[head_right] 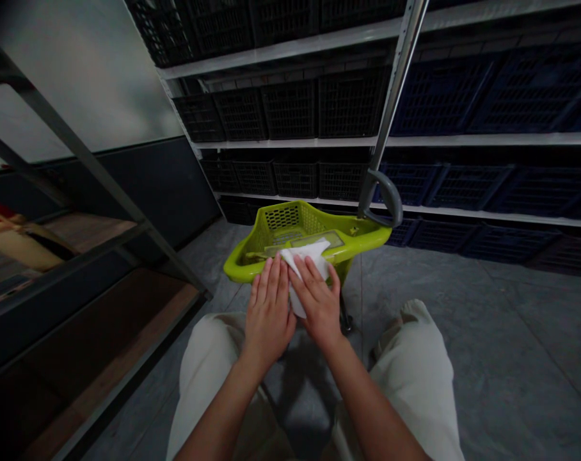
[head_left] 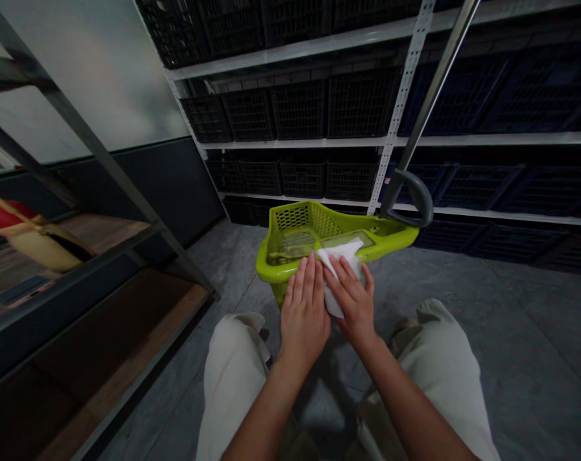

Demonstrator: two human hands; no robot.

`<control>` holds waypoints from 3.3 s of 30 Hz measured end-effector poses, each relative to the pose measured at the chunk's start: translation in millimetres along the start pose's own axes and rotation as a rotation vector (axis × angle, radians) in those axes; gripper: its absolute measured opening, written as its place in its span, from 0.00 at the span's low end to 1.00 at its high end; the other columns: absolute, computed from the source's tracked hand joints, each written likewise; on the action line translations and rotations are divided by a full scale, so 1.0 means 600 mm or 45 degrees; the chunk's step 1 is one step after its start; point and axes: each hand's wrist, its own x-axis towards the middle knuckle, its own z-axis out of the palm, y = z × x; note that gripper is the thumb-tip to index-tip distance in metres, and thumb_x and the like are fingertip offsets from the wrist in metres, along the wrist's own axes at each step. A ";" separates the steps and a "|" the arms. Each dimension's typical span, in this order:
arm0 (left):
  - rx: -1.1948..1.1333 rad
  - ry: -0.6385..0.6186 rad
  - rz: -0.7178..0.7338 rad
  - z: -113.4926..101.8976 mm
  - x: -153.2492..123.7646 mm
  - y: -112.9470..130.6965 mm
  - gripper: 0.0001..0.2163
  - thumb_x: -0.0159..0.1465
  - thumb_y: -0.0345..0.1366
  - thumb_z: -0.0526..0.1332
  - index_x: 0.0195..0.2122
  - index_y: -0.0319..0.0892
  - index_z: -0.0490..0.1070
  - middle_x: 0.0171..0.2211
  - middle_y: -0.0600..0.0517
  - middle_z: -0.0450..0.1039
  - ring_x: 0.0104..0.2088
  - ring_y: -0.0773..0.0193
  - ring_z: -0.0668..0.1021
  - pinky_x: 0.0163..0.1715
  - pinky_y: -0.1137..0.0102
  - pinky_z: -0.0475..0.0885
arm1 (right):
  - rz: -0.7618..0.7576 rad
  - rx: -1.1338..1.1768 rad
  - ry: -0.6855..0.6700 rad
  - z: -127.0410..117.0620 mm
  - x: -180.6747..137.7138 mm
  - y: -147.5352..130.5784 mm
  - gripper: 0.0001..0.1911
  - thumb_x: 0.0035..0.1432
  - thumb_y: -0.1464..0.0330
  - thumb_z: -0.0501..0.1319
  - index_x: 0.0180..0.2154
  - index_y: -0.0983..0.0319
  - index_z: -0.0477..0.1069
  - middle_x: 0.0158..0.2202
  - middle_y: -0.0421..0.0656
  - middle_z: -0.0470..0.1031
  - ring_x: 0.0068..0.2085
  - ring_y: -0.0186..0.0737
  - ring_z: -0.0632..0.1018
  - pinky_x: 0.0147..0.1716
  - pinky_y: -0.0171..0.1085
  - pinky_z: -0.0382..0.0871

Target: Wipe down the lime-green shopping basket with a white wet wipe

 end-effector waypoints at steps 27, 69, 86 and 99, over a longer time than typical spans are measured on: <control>0.045 -0.012 0.004 0.004 -0.002 -0.006 0.36 0.64 0.32 0.54 0.71 0.31 0.39 0.72 0.42 0.45 0.72 0.53 0.48 0.68 0.57 0.55 | 0.304 -0.074 0.159 -0.015 -0.018 0.074 0.28 0.67 0.71 0.49 0.66 0.52 0.56 0.66 0.47 0.63 0.67 0.46 0.65 0.67 0.55 0.47; 0.022 -0.008 -0.018 0.008 -0.002 0.002 0.35 0.64 0.31 0.53 0.71 0.32 0.40 0.72 0.41 0.43 0.72 0.53 0.49 0.68 0.56 0.52 | 0.141 -0.022 0.034 -0.006 0.003 0.014 0.26 0.67 0.70 0.49 0.65 0.58 0.57 0.64 0.49 0.66 0.68 0.41 0.62 0.69 0.50 0.44; 0.033 -0.011 -0.011 0.008 -0.003 -0.001 0.34 0.65 0.31 0.53 0.71 0.31 0.41 0.72 0.41 0.44 0.72 0.53 0.49 0.68 0.56 0.53 | 0.261 -0.035 0.103 -0.011 -0.004 0.043 0.27 0.67 0.72 0.48 0.66 0.55 0.56 0.65 0.48 0.64 0.67 0.41 0.63 0.67 0.51 0.46; 0.037 -0.020 0.003 0.004 -0.003 -0.004 0.35 0.64 0.32 0.54 0.71 0.31 0.40 0.72 0.41 0.45 0.72 0.52 0.49 0.68 0.56 0.55 | 0.345 -0.044 0.114 -0.024 -0.017 0.079 0.29 0.65 0.72 0.48 0.66 0.53 0.57 0.66 0.47 0.63 0.67 0.45 0.65 0.66 0.55 0.47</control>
